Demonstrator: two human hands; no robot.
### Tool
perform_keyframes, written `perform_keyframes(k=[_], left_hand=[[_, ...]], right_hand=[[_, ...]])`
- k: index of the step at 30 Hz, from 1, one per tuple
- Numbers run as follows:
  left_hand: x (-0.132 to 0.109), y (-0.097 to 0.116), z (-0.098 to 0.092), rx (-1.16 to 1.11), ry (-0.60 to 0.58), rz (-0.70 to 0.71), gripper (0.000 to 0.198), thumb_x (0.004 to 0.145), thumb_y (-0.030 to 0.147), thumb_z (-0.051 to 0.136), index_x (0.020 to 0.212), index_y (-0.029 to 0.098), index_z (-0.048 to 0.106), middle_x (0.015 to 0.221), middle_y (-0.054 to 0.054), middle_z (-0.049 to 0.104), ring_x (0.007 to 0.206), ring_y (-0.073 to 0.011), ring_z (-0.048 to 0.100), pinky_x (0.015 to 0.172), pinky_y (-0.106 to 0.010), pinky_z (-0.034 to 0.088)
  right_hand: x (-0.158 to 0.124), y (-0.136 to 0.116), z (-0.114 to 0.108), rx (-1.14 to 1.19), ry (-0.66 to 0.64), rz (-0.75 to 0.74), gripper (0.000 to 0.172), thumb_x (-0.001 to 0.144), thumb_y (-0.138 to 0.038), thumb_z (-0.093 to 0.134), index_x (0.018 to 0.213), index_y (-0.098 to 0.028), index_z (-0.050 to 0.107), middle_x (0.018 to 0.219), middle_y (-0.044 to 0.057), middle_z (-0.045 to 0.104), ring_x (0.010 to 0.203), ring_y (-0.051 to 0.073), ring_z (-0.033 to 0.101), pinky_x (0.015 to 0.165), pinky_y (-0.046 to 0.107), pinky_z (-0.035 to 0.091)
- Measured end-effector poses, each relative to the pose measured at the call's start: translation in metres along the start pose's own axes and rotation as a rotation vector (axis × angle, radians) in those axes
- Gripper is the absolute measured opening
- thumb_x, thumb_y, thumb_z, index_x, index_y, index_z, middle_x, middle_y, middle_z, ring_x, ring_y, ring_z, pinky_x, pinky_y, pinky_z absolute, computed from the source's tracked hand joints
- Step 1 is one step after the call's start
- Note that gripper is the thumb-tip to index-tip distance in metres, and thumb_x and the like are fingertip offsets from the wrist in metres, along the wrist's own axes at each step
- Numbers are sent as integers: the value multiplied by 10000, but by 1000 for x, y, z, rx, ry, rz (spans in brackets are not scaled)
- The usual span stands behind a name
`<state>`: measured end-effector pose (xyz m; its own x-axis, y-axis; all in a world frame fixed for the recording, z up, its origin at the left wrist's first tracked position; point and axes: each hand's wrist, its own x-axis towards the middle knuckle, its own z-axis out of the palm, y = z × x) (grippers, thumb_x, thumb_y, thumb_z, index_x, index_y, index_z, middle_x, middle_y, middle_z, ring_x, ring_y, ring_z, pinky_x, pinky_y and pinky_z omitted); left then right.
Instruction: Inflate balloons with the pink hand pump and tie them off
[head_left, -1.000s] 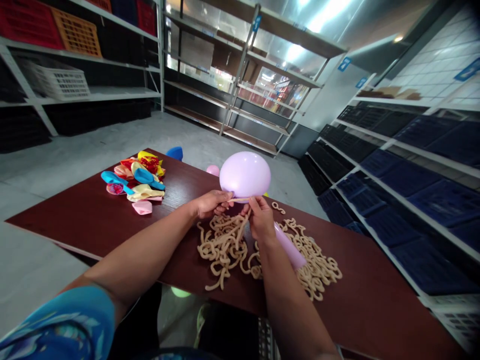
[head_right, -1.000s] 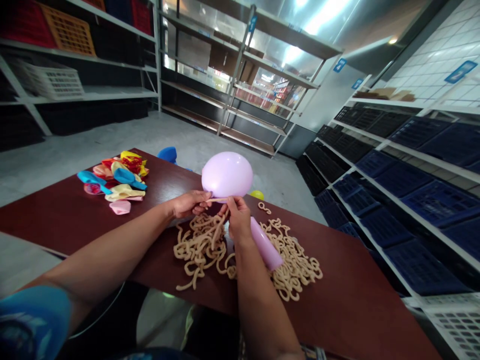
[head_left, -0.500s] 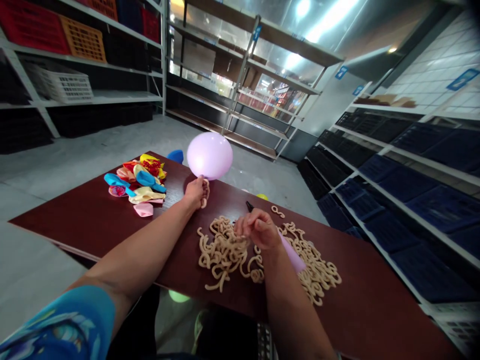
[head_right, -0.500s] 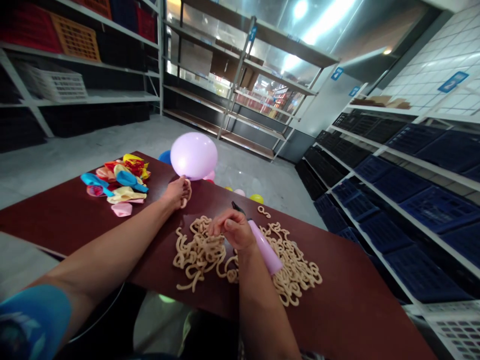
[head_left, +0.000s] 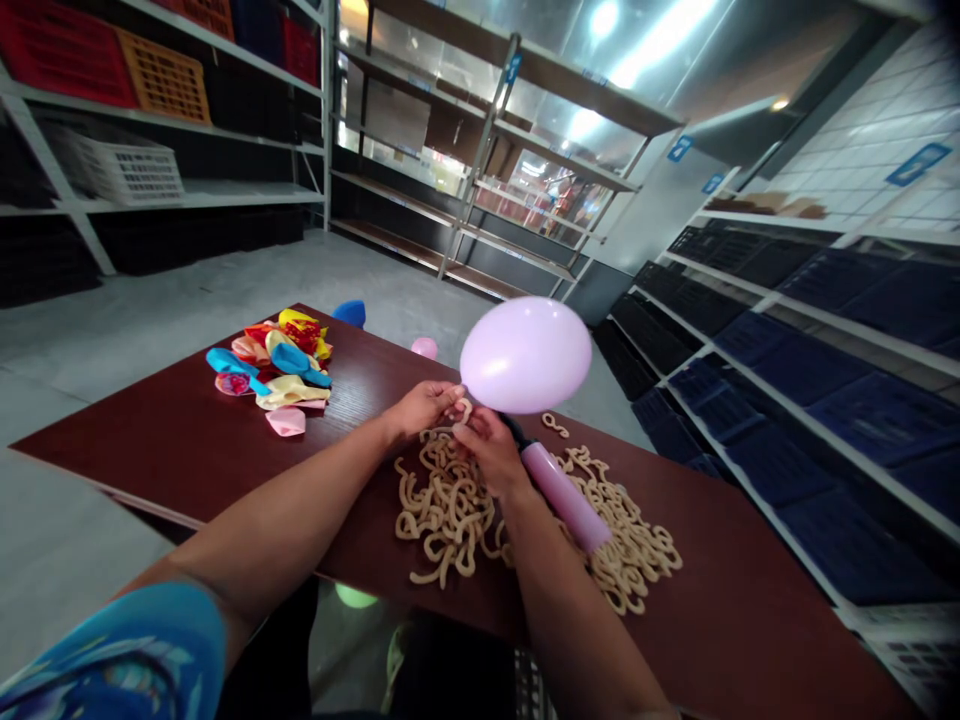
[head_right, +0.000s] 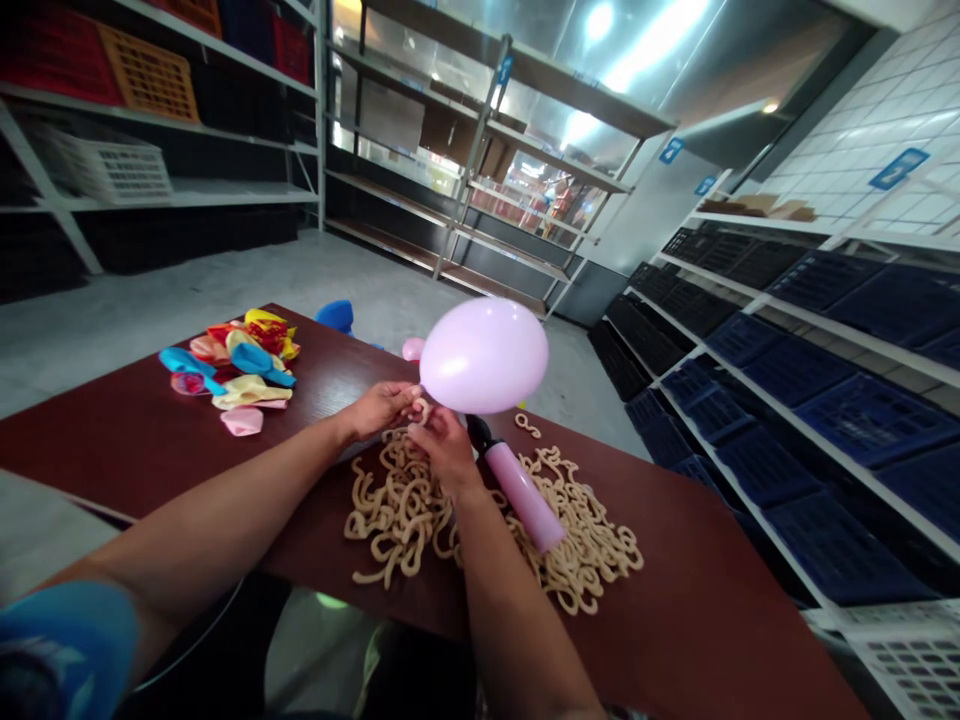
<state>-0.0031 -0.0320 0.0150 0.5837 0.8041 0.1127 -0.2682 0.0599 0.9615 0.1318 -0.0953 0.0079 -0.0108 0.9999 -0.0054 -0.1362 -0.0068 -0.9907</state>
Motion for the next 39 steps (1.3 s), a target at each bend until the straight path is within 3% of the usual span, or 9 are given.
perform_keyframes(k=[3, 7, 13, 19, 24, 26, 29, 33, 39], left_hand=[[4, -7, -7, 250, 67, 108, 340, 793, 435, 504, 686, 127, 600, 607, -9, 527, 539, -91, 413, 519, -206, 328], [10, -17, -20, 529, 253, 202, 240, 771, 377, 541, 668, 170, 604, 595, 7, 534, 600, -130, 448, 579, -218, 339], [9, -20, -20, 634, 231, 208, 225, 788, 338, 518, 629, 194, 581, 550, 7, 508, 535, -122, 419, 541, -223, 301], [6, -19, -10, 257, 99, 104, 271, 786, 308, 491, 557, 164, 488, 504, 17, 419, 461, -83, 338, 460, -205, 267], [5, -17, -7, -308, 17, -227, 239, 782, 264, 455, 575, 166, 388, 453, 66, 276, 343, -32, 131, 362, -179, 82], [6, -15, -9, -476, -8, -308, 232, 783, 244, 446, 581, 162, 366, 464, 71, 252, 339, -22, 116, 359, -164, 64], [7, -12, -13, -684, -50, -364, 218, 794, 219, 432, 601, 161, 350, 480, 80, 212, 331, -17, 118, 346, -149, 69], [6, -7, -15, -859, -118, -411, 182, 801, 190, 441, 643, 163, 355, 501, 79, 220, 324, -18, 139, 328, -143, 90], [1, -1, -12, -940, -254, -501, 177, 811, 188, 463, 663, 154, 372, 518, 71, 252, 332, -16, 185, 324, -132, 123]], right_hand=[[-3, -6, -5, -6, -21, 54, 244, 653, -321, 692, 826, -169, 611, 603, -46, 595, 368, 17, 380, 338, 136, 243], [-10, -31, -16, 58, -157, 157, 240, 667, -339, 682, 812, -160, 612, 549, -58, 539, 337, 3, 286, 316, 139, 160], [-9, -86, -2, -212, -39, -76, 224, 733, -386, 624, 737, -162, 624, 561, -19, 581, 332, 28, 351, 300, 163, 209], [47, -99, 56, -526, -14, -316, 222, 751, -388, 602, 658, -190, 640, 597, -7, 598, 384, 51, 428, 348, 181, 317], [52, -101, 77, -396, -76, -478, 290, 726, -381, 634, 1007, -310, 626, 1039, -2, 600, 697, 104, 579, 536, 215, 452], [34, -97, 70, -427, -32, -521, 254, 782, -405, 561, 1008, -306, 620, 1018, -1, 614, 751, 121, 586, 581, 227, 461], [9, -76, 46, -591, 92, -472, 259, 825, -424, 493, 777, -223, 648, 705, 4, 642, 611, 120, 571, 580, 230, 442], [8, -30, 10, -664, 282, -332, 310, 796, -421, 506, 595, -200, 592, 507, -19, 577, 457, 104, 499, 499, 219, 399], [29, 16, 8, -83, 152, -8, 278, 700, -409, 583, 862, -186, 618, 637, -23, 636, 512, 119, 549, 437, 213, 420]])
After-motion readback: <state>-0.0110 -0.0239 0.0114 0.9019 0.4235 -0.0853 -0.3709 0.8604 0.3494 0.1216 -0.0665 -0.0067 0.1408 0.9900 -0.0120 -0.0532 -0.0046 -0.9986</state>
